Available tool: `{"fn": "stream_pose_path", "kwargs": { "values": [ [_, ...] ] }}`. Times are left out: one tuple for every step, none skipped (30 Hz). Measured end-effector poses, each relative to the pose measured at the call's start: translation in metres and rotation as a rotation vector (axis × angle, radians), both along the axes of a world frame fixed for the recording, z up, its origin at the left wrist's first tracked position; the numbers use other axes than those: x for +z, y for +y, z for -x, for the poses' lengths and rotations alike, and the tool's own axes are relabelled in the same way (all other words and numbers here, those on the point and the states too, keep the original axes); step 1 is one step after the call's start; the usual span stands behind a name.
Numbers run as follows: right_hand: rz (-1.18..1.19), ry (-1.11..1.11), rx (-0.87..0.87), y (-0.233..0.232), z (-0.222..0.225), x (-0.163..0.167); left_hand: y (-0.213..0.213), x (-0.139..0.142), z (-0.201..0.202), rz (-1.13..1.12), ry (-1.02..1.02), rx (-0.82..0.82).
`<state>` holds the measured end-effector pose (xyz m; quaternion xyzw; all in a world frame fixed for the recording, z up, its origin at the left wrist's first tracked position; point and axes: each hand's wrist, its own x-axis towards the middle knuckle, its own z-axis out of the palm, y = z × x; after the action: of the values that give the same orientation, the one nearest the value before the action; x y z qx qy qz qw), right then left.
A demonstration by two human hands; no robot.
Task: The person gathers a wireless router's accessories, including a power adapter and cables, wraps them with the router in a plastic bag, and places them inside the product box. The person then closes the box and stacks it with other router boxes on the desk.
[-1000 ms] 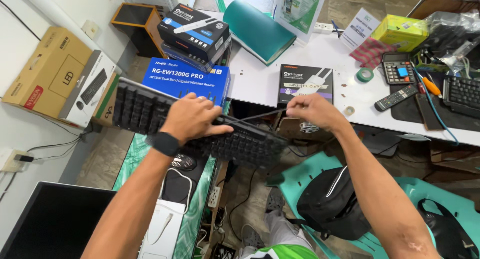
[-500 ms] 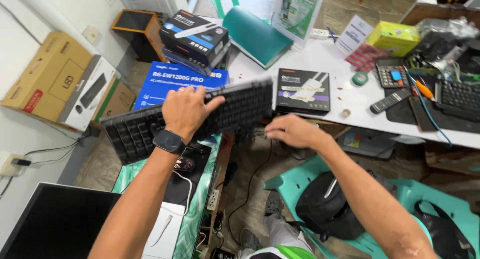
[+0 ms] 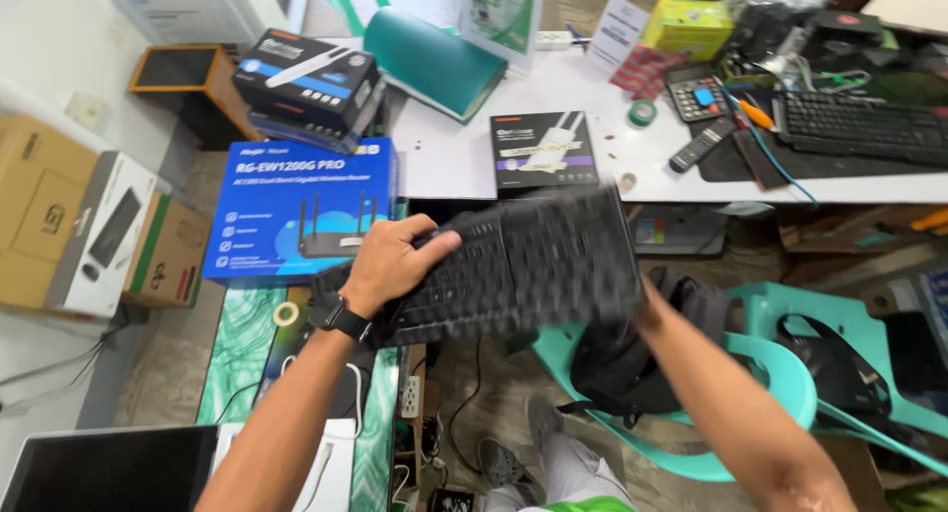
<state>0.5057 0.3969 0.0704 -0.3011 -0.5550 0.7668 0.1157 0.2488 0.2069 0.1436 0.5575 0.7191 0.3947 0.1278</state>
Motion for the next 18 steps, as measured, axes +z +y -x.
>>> {"fn": "stream_pose_path", "kwargs": {
  "values": [
    [-0.191, -0.154, 0.107, -0.016, -0.003, -0.013, 0.005, -0.002, -0.005, -0.005, -0.011, 0.055],
    [-0.379, -0.312, 0.216, -0.031, -0.004, -0.022, 0.011, -0.003, -0.009, -0.011, -0.025, 0.111],
    [-0.562, -0.473, 0.329, -0.04, -0.009, -0.027, 0.014, -0.004, -0.013, 0.009, 0.063, 0.151],
    [-0.551, -0.401, 0.35, -0.045, -0.018, -0.028, 0.018, -0.006, -0.017, 0.03, 0.15, 0.191],
    [-0.542, -0.326, 0.372, -0.05, -0.027, -0.026, 0.023, -0.006, -0.02, 0.049, 0.241, 0.234],
    [-0.532, -0.248, 0.398, -0.055, -0.036, -0.021, 0.026, -0.005, -0.022, 0.063, 0.37, 0.21],
    [-0.62, -0.22, 0.373, -0.056, -0.046, -0.014, 0.029, -0.004, -0.026, 0.079, 0.497, 0.184],
    [-0.706, -0.195, 0.343, -0.053, -0.058, -0.003, 0.03, -0.004, -0.032, 0.095, 0.622, 0.152],
    [-0.795, -0.17, 0.309, -0.051, -0.069, 0.007, 0.03, -0.002, -0.039, 0.102, 0.67, 0.066],
    [-0.841, -0.172, 0.302, -0.051, -0.079, 0.017, 0.032, 0.001, -0.045, 0.104, 0.72, -0.021],
    [-0.887, -0.178, 0.29, -0.051, -0.093, 0.028, 0.034, 0.004, -0.055, 0.102, 0.768, -0.112],
    [-0.935, -0.187, 0.275, -0.05, -0.107, 0.037, 0.038, 0.008, -0.066, 0.083, 0.742, -0.216],
    [-0.928, -0.205, 0.219, -0.049, -0.124, 0.045, 0.039, 0.012, -0.078, 0.066, 0.714, -0.32],
    [-0.917, -0.223, 0.165, -0.049, -0.141, 0.05, 0.038, 0.016, -0.092, 0.054, 0.683, -0.424],
    [-0.906, -0.239, 0.113, -0.05, -0.158, 0.054, 0.037, 0.019, -0.109, 0.072, 0.663, -0.478],
    [-0.862, -0.233, 0.046, -0.049, -0.175, 0.056, 0.038, 0.022, -0.129, 0.088, 0.648, -0.53],
    [-0.817, -0.226, -0.022, -0.047, -0.195, 0.056, 0.037, 0.025, -0.148, 0.104, 0.633, -0.582],
    [-0.771, -0.22, -0.091, -0.047, -0.216, 0.055, 0.035, 0.028, -0.167, 0.127, 0.562, -0.575]
  ]
}}
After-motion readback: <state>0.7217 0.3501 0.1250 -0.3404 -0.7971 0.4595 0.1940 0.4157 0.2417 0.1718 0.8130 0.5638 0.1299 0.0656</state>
